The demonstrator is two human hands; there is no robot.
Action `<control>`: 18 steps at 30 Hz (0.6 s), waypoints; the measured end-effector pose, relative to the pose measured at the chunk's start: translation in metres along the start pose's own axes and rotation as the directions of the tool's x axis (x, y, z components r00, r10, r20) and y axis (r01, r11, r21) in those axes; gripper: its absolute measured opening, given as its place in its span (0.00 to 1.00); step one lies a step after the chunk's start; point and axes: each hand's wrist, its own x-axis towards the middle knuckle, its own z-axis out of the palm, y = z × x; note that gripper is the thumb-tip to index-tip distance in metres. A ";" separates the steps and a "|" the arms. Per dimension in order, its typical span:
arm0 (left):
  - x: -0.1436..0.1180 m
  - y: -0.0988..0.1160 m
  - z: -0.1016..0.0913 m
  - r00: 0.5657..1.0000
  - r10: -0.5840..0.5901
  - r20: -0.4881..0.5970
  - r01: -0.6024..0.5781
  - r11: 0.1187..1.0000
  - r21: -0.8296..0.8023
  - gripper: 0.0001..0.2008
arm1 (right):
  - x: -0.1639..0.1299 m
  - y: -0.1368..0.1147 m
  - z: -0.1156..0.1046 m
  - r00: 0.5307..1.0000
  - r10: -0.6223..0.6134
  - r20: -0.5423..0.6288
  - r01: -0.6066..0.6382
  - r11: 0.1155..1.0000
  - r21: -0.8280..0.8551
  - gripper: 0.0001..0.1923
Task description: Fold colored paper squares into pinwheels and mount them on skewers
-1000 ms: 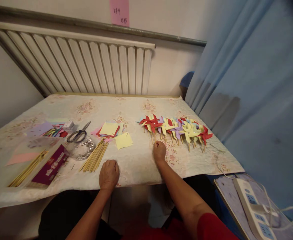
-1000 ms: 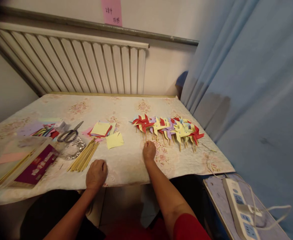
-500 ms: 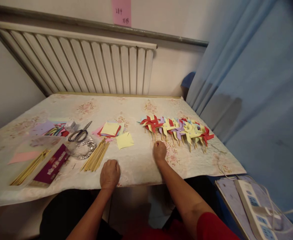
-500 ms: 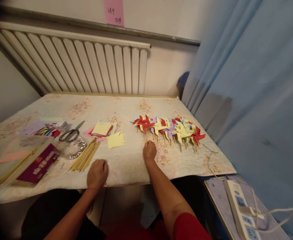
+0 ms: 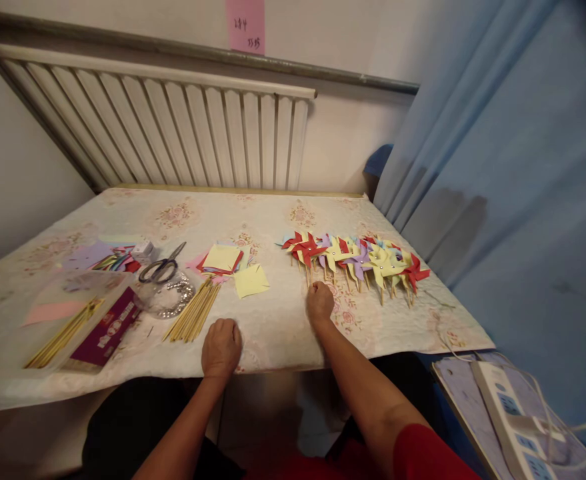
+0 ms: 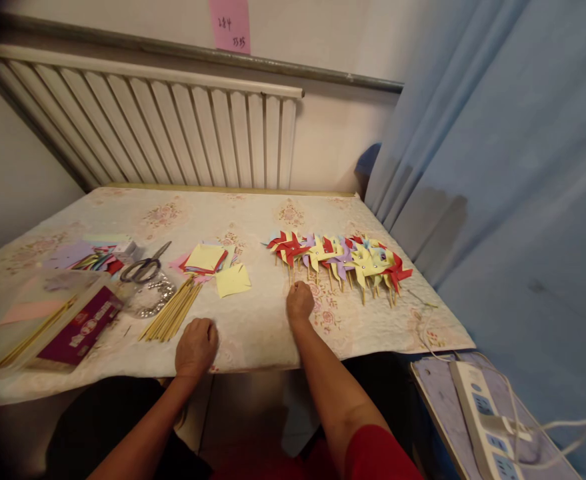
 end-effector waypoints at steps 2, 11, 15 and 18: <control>0.000 0.000 0.000 1.000 0.000 -0.005 0.000 1.000 -0.010 0.11 | 0.000 0.000 -0.001 1.000 -0.006 0.000 0.006 1.000 -0.004 0.11; 0.000 0.001 0.000 1.000 0.004 -0.004 -0.004 1.000 0.012 0.12 | -0.001 -0.002 -0.003 1.000 -0.002 0.008 0.002 1.000 0.004 0.11; -0.001 0.000 0.001 1.000 0.008 -0.024 -0.007 1.000 0.011 0.12 | -0.001 -0.002 -0.003 1.000 -0.002 0.006 0.002 1.000 0.022 0.11; -0.001 0.000 0.002 0.999 0.014 -0.029 -0.014 1.000 0.004 0.11 | -0.001 -0.002 -0.004 1.000 0.000 -0.011 0.000 0.998 0.057 0.11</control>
